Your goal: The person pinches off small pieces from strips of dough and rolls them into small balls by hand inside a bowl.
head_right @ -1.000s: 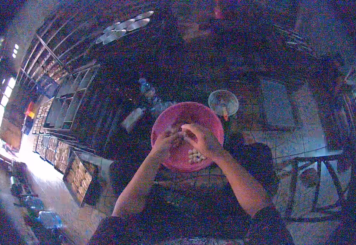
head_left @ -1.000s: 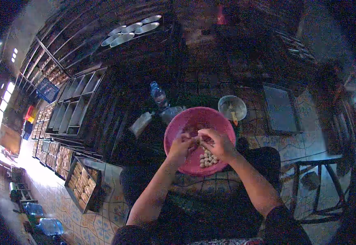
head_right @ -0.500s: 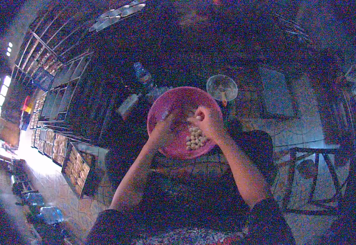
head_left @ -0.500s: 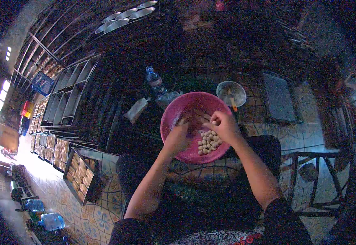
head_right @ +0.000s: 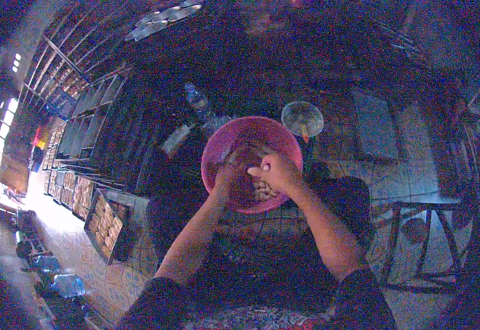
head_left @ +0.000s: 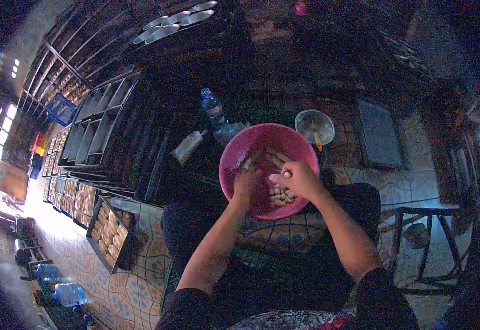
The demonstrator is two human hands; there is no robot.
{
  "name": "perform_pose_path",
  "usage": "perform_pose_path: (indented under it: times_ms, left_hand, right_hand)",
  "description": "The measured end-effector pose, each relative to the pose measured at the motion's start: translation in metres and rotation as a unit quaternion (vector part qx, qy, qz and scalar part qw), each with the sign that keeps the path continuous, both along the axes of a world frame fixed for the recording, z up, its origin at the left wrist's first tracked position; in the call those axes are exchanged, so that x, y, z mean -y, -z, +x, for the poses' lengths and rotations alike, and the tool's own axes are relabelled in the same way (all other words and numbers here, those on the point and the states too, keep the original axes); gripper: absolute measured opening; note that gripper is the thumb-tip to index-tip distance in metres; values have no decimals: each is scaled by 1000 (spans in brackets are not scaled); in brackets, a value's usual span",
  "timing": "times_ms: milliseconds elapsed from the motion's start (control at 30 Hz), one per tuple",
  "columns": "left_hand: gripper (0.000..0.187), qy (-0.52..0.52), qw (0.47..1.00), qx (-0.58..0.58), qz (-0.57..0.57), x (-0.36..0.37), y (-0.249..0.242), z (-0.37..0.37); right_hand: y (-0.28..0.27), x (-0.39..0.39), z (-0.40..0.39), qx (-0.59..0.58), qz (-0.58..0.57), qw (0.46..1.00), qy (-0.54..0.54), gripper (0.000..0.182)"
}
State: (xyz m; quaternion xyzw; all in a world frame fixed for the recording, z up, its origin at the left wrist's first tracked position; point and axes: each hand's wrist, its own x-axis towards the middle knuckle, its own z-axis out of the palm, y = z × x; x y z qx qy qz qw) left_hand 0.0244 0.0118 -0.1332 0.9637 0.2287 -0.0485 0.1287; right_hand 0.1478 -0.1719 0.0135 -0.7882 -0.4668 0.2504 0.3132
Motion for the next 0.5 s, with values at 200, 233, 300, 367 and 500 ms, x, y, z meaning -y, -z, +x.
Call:
perform_pose_path:
  times_ms: [200, 233, 300, 367, 500]
  left_hand:
    - [37, -96, 935, 342, -5, 13, -1, 6]
    - [37, -96, 935, 342, -5, 2, 29, 3]
    - [36, -40, 954, 270, -127, -26, 100, -2]
    - [35, -72, 966, 181, -167, -15, 36, -2]
    - [33, -50, 961, 173, -211, -3, -41, -4]
  right_hand:
    - [15, -1, 6, -55, 108, 990, 67, 27]
    - [8, 2, 8, -78, 66, 993, 58, 23]
    - [7, 8, 13, -101, 23, 993, 50, 19]
    - [15, 10, 17, -21, -2, 999, 40, 16]
    - [2, 14, 4, 75, 80, 993, -39, 19]
